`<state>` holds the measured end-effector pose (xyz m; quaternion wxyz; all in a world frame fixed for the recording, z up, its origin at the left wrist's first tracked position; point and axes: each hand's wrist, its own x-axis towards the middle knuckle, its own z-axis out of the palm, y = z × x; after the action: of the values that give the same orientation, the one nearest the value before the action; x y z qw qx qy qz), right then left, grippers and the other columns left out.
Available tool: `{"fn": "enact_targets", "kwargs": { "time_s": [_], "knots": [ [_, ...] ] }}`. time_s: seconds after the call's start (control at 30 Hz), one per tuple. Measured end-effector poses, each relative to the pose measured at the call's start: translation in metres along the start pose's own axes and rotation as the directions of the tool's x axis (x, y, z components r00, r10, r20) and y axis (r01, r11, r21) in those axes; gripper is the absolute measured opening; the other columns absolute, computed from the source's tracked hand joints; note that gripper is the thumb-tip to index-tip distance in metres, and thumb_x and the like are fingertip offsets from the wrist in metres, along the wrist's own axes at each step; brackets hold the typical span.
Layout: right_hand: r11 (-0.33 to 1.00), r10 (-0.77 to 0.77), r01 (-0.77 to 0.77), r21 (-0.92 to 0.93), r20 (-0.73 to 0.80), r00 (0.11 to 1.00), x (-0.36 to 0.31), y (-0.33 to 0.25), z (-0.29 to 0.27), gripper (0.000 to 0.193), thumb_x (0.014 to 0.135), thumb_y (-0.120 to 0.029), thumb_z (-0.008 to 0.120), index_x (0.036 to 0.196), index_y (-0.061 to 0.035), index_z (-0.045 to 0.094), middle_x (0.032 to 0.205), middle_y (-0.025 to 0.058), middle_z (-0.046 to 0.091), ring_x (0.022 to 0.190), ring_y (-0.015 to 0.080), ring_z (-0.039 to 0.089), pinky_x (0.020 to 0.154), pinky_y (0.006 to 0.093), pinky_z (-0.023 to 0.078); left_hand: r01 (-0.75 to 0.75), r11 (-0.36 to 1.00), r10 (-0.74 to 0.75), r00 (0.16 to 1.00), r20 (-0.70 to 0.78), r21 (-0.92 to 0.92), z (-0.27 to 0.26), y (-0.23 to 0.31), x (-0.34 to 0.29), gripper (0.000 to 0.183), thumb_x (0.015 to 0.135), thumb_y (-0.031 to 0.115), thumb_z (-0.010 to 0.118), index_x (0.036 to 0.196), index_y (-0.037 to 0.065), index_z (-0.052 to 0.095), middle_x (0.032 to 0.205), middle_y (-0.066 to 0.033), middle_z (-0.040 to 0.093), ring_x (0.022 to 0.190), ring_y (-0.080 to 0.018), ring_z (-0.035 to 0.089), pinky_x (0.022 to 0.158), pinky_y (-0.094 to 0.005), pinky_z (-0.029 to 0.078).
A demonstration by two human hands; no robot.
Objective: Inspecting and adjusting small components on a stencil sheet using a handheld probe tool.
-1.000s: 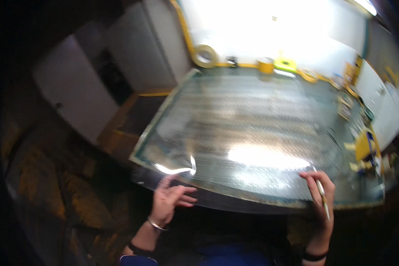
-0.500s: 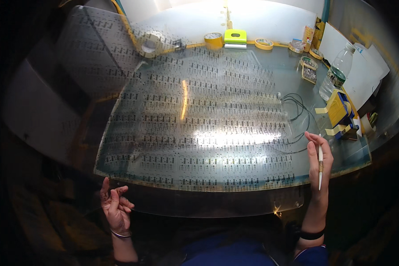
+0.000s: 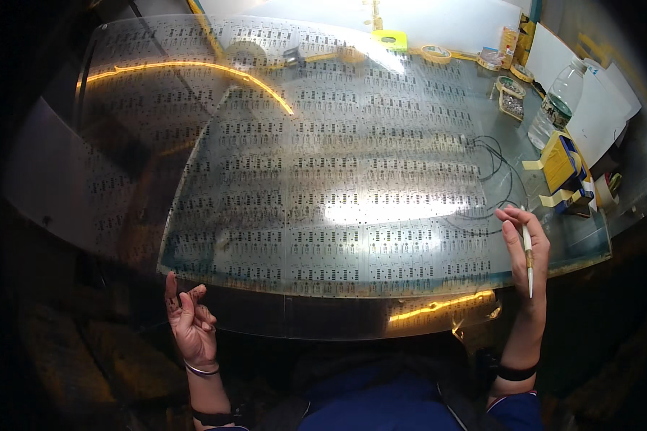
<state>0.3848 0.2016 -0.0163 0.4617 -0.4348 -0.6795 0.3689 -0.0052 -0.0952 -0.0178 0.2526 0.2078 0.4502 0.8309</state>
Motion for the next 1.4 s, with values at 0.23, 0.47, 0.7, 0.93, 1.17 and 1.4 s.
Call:
{"fn": "enact_targets", "kwargs": {
  "time_s": [0.23,0.47,0.7,0.93,1.17,1.4],
  "knots": [
    [0.994,0.014,-0.013,0.111,-0.001,1.0,-0.003,-0.006,-0.002,0.015,0.094,-0.012,0.06,0.1,0.0017,0.063,0.079,0.0075,0.069,0.085,0.0142,0.065,0.081,0.0268,0.047,-0.022,0.999,0.023,0.999,-0.033,0.03,0.002,0.004,-0.003,0.042,0.103,0.015,0.041,0.145,0.018,0.037,0.107,-0.0205,0.066,0.052,-0.0122,0.062,0.044,-0.0175,0.05],
    [0.99,0.051,-0.041,0.135,-0.068,0.996,-0.005,-0.006,-0.001,0.012,0.092,-0.011,0.063,0.093,0.0007,0.065,0.078,0.0043,0.065,0.073,0.0118,0.065,0.07,0.0225,0.047,-0.016,1.0,0.015,0.999,-0.033,-0.007,0.006,-0.001,-0.001,0.042,0.103,0.015,0.041,0.145,0.018,0.037,0.105,-0.0199,0.066,0.052,-0.0098,0.06,0.042,-0.0163,0.049],
    [0.981,0.053,-0.039,0.188,-0.066,0.996,-0.005,-0.002,-0.008,0.013,0.092,-0.012,0.064,0.092,0.0002,0.065,0.08,0.0066,0.067,0.073,0.0119,0.065,0.071,0.0238,0.047,-0.025,1.0,0.025,1.0,-0.019,-0.015,0.002,-0.004,-0.002,0.042,0.104,0.015,0.038,0.145,0.017,0.036,0.107,-0.0199,0.065,0.054,-0.0097,0.062,0.044,-0.0159,0.051],
    [0.985,0.036,-0.023,0.171,-0.072,0.997,-0.008,-0.008,-0.008,0.012,0.092,-0.012,0.063,0.091,-0.0002,0.065,0.083,0.008,0.069,0.073,0.0126,0.065,0.074,0.0249,0.048,0.0,0.999,0.0,1.0,-0.013,-0.04,0.008,0.0,-0.004,0.042,0.104,0.014,0.037,0.146,0.017,0.034,0.111,-0.022,0.064,0.056,-0.0102,0.063,0.047,-0.0169,0.053],
    [0.965,-0.022,0.055,0.256,-0.13,0.991,-0.009,0.0,-0.007,0.01,0.093,-0.009,0.059,0.096,0.0002,0.063,0.083,0.0101,0.069,0.081,0.0154,0.067,0.08,0.0273,0.051,0.007,0.999,-0.009,0.998,-0.056,-0.036,0.027,0.002,-0.007,0.043,0.104,0.014,0.037,0.146,0.018,0.034,0.112,-0.0204,0.065,0.057,-0.0112,0.064,0.047,-0.0168,0.053],
    [0.931,0.035,0.027,0.364,-0.163,0.986,-0.015,0.005,-0.014,0.021,0.1,-0.019,0.049,0.102,-0.0005,0.058,0.093,0.0166,0.071,0.086,0.0196,0.069,0.082,0.0301,0.053,0.033,0.994,-0.024,0.996,0.088,-0.102,0.02,-0.002,-0.006,0.044,0.106,0.014,0.028,0.149,0.02,0.028,0.121,-0.0226,0.061,0.066,-0.0097,0.066,0.055,-0.0187,0.059]
  ]
}}
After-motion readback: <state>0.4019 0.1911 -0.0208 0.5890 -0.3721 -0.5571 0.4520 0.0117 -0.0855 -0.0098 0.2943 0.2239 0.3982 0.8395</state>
